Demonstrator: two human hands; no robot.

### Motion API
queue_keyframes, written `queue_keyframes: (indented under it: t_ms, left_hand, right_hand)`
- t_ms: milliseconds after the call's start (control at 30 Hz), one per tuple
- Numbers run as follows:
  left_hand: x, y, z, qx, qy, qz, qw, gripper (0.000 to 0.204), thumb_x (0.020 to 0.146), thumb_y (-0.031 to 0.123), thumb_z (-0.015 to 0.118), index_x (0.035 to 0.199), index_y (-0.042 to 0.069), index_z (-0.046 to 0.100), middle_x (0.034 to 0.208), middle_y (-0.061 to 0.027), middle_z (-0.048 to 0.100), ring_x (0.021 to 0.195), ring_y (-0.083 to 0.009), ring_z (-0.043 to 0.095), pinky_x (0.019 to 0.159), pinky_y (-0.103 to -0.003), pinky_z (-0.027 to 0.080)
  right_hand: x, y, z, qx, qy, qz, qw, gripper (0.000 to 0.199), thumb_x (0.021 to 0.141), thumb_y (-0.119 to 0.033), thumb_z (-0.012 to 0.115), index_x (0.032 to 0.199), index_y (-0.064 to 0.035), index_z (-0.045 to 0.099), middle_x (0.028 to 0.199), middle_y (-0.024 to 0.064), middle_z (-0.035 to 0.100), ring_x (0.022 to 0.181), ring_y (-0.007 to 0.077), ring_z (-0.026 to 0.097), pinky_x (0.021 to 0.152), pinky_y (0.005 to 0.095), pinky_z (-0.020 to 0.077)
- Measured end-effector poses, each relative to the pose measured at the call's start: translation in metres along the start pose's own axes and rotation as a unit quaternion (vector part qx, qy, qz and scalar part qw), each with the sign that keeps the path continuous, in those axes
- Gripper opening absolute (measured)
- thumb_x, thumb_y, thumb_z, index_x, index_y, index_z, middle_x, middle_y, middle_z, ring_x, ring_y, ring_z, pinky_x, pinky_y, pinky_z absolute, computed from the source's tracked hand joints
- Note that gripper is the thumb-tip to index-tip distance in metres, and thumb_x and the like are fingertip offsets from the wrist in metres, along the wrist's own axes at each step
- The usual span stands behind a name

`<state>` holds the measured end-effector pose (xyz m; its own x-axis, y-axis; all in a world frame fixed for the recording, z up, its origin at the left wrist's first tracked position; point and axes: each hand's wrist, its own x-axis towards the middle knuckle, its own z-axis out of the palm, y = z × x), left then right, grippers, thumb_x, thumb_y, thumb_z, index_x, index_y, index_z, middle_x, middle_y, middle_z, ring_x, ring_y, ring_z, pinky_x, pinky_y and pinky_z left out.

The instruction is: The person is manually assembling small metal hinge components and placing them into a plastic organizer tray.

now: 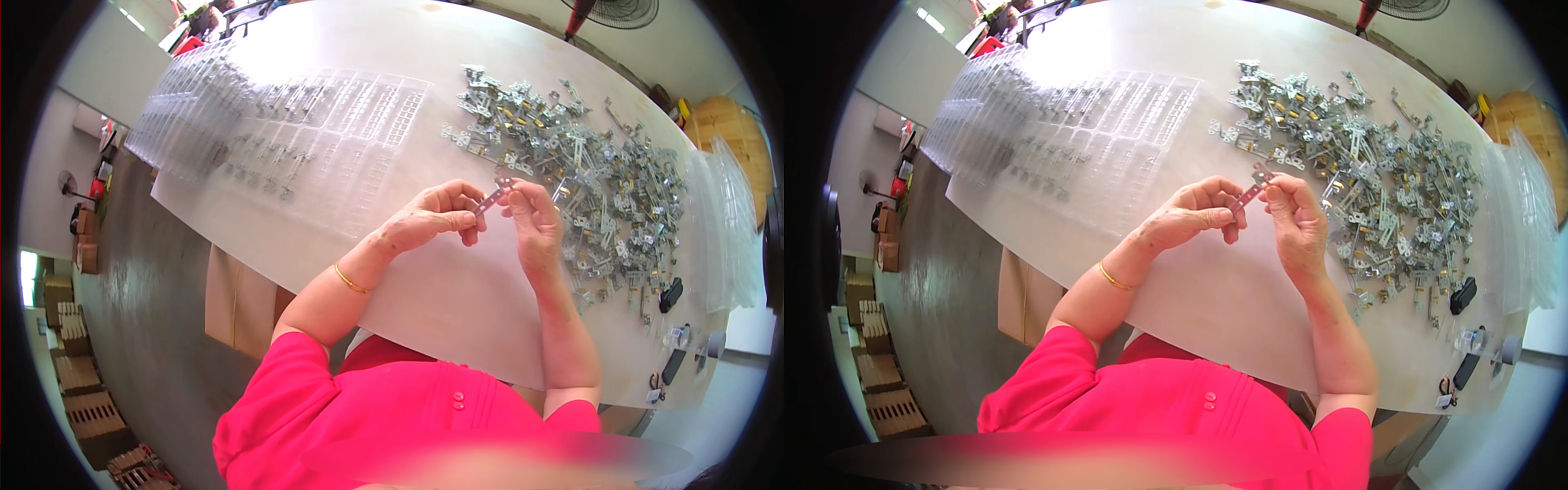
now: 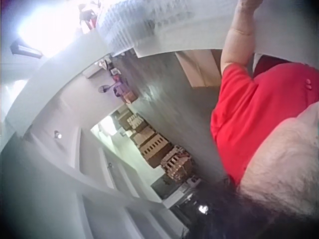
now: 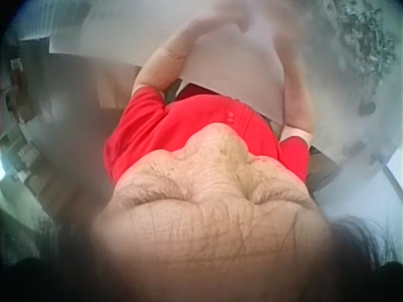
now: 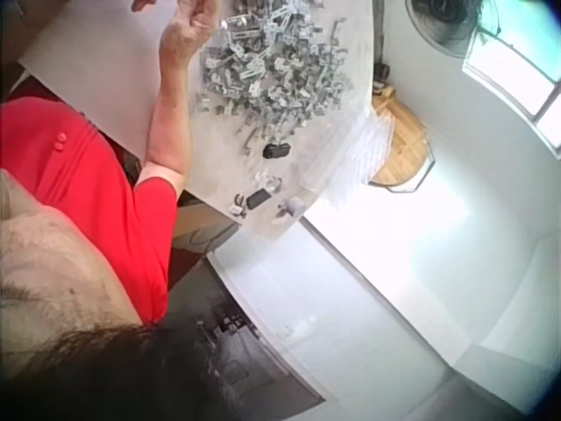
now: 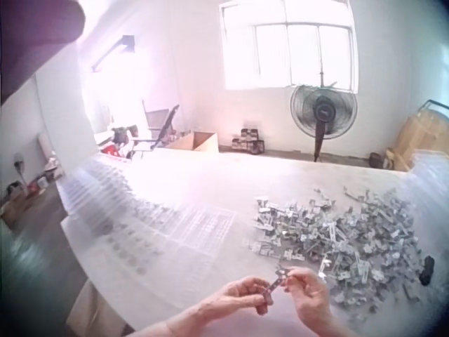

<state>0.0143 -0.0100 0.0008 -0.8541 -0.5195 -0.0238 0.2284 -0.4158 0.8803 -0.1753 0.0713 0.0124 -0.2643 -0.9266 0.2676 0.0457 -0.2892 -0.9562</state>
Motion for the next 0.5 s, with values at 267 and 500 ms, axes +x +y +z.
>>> queue_keyframes:
  t_ms: [267, 500]
  left_hand:
    - [-0.002, 0.004, 0.003, -0.021, -0.038, -0.031, 0.999, 0.041, 0.095, 0.025, 0.069, 0.123, -0.001, 0.054, 0.106, -0.0126, 0.067, 0.092, -0.021, 0.067, 0.085, -0.035, 0.052]
    - [0.003, -0.007, 0.011, 0.209, 0.125, 0.078, 0.967, 0.031, 0.093, 0.016, 0.071, 0.115, -0.001, 0.058, 0.097, -0.0101, 0.068, 0.089, -0.0194, 0.067, 0.082, -0.034, 0.054]
  right_hand:
    - [-0.003, 0.0, -0.001, 0.01, -0.007, 0.028, 1.0, 0.01, 0.102, -0.011, 0.057, 0.107, -0.0033, 0.062, 0.091, 0.0018, 0.065, 0.08, 0.0076, 0.06, 0.074, 0.0245, 0.05]
    - [-0.006, 0.008, 0.004, -0.049, 0.041, 0.005, 0.998, 0.01, 0.102, -0.01, 0.058, 0.105, -0.0024, 0.063, 0.086, 0.0011, 0.065, 0.074, 0.0069, 0.061, 0.069, 0.0227, 0.0517]
